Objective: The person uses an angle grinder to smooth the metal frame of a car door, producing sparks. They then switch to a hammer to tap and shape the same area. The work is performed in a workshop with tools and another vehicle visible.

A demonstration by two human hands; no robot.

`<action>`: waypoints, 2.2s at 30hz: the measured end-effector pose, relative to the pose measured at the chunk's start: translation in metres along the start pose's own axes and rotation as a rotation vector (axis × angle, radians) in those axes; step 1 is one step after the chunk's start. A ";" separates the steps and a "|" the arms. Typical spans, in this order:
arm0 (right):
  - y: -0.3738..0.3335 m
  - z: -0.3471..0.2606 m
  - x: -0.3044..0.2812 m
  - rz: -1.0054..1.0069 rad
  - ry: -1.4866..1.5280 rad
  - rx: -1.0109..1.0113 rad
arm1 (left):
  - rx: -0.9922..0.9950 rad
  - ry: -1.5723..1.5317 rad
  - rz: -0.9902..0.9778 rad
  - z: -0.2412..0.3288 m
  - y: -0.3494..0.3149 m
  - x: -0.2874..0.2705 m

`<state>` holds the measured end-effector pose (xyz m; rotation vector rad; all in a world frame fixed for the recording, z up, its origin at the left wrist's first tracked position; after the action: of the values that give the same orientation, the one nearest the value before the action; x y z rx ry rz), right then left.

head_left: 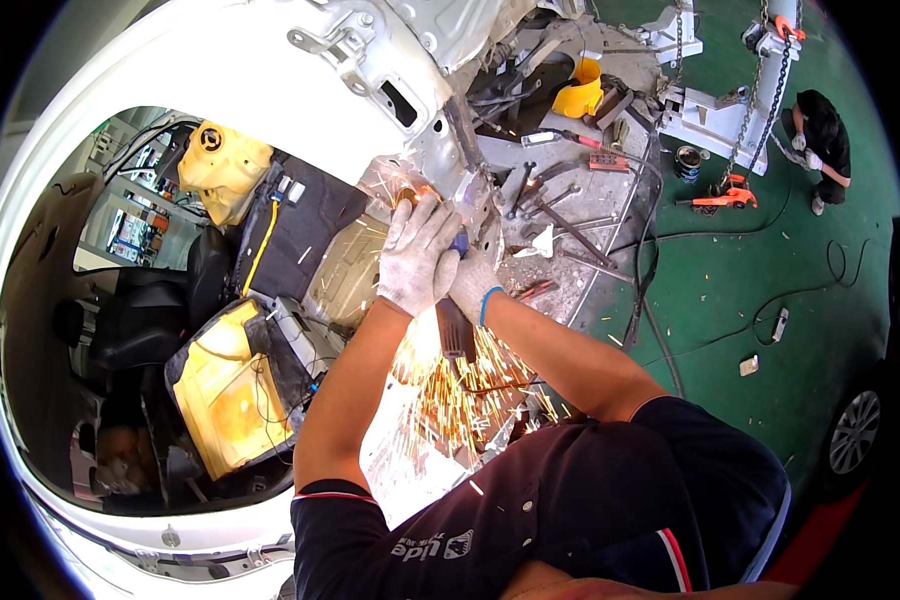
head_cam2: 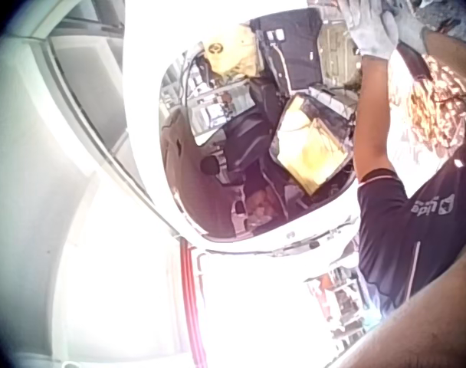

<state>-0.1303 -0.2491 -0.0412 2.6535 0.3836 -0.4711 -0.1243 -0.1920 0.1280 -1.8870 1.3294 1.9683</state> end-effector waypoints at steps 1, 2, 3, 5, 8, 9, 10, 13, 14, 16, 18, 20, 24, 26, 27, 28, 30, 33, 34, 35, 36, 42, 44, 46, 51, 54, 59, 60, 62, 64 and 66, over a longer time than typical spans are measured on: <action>-0.002 0.003 -0.002 0.071 0.181 0.018 | 0.005 -0.007 0.009 0.000 0.001 -0.001; -0.002 0.008 -0.001 0.092 0.259 0.056 | 0.011 -0.014 0.017 0.001 0.004 -0.003; -0.003 0.009 -0.002 0.114 0.338 0.091 | 0.015 -0.020 0.025 0.002 0.004 -0.005; -0.001 0.014 0.000 0.084 0.334 0.179 | 0.007 -0.008 0.018 0.002 0.004 -0.004; -0.006 0.006 -0.007 0.107 0.447 0.227 | 0.000 -0.005 0.015 0.002 0.003 -0.004; -0.008 0.000 -0.012 0.114 0.473 0.232 | 0.001 -0.005 0.015 0.002 0.003 -0.005; -0.008 -0.007 -0.018 0.100 0.462 0.239 | 0.001 -0.009 0.015 0.001 0.003 -0.005; -0.012 -0.013 -0.028 0.070 0.458 0.338 | 0.002 -0.007 0.013 0.000 0.003 -0.004; -0.013 -0.012 -0.028 0.060 0.461 0.384 | 0.001 0.004 0.007 0.002 0.004 -0.005; -0.011 -0.016 -0.032 0.110 0.455 0.330 | 0.001 0.005 0.001 0.003 0.004 -0.004; -0.014 -0.020 -0.037 0.142 0.451 0.349 | 0.002 -0.014 0.006 -0.001 0.004 -0.003; -0.025 -0.056 -0.057 0.135 0.460 0.436 | -0.012 -0.011 0.007 -0.004 -0.003 -0.007; -0.019 -0.027 -0.039 0.187 0.545 0.393 | -0.006 -0.003 -0.027 0.000 0.005 -0.005; -0.021 -0.041 -0.045 0.188 0.557 0.359 | -0.014 0.006 -0.029 -0.002 0.003 -0.007; -0.018 -0.039 -0.041 0.165 0.500 0.360 | -0.014 0.015 -0.028 -0.002 0.004 -0.011; -0.014 -0.030 -0.038 0.149 0.437 0.366 | -0.007 0.008 -0.020 -0.002 0.006 -0.010; -0.012 -0.027 -0.037 0.146 0.429 0.369 | 0.000 -0.002 -0.006 -0.003 0.006 -0.010; -0.017 -0.041 -0.042 0.158 0.532 0.350 | -0.011 -0.022 -0.031 -0.005 0.001 -0.007; -0.017 -0.042 -0.042 0.145 0.526 0.338 | -0.009 -0.012 -0.027 -0.004 0.002 -0.009; -0.017 -0.043 -0.042 0.132 0.520 0.326 | -0.008 -0.002 -0.023 -0.003 0.002 -0.012; -0.015 -0.041 -0.043 0.141 0.461 0.298 | -0.003 0.002 -0.016 -0.002 0.004 -0.012; -0.017 -0.043 -0.049 0.161 0.462 0.386 | -0.005 0.003 0.001 -0.002 0.005 -0.013; -0.018 -0.052 -0.051 0.117 0.481 0.397 | -0.006 0.026 0.001 -0.004 0.003 -0.015; -0.016 -0.043 -0.048 0.141 0.521 0.409 | -0.001 0.028 0.001 -0.004 0.006 -0.013; -0.017 -0.027 -0.035 0.138 0.567 0.437 | -0.025 0.058 0.014 -0.001 0.006 -0.011; -0.031 -0.019 -0.018 0.019 0.388 0.255 | -0.095 0.035 -0.013 0.018 -0.010 -0.009; -0.094 0.042 0.019 0.009 -0.002 0.029 | -0.286 -0.149 0.086 0.063 -0.053 0.011; -0.105 0.033 0.018 0.033 -0.096 -0.025 | -0.356 -0.158 0.072 0.067 -0.068 0.017; -0.115 0.007 0.005 -0.108 0.151 0.053 | -0.476 -0.169 0.060 0.073 -0.091 0.024; -0.120 0.005 0.005 -0.109 0.178 0.000 | -0.547 -0.178 0.062 0.079 -0.098 0.027; -0.127 0.011 0.009 -0.116 0.347 0.011 | -0.575 -0.196 0.074 0.084 -0.099 0.026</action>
<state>-0.1675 -0.1416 -0.0985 2.7336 0.6417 -0.0423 -0.1327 -0.0906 0.0427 -1.7842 0.8475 2.7093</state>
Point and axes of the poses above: each hand's wrist, its own y-axis towards the middle knuckle, its own x-axis out of the palm, z = x × y, the point moved 8 cm from there along y, towards the middle knuckle, and after that the axes turned 4 degrees about -x, right-handed, at the moved point
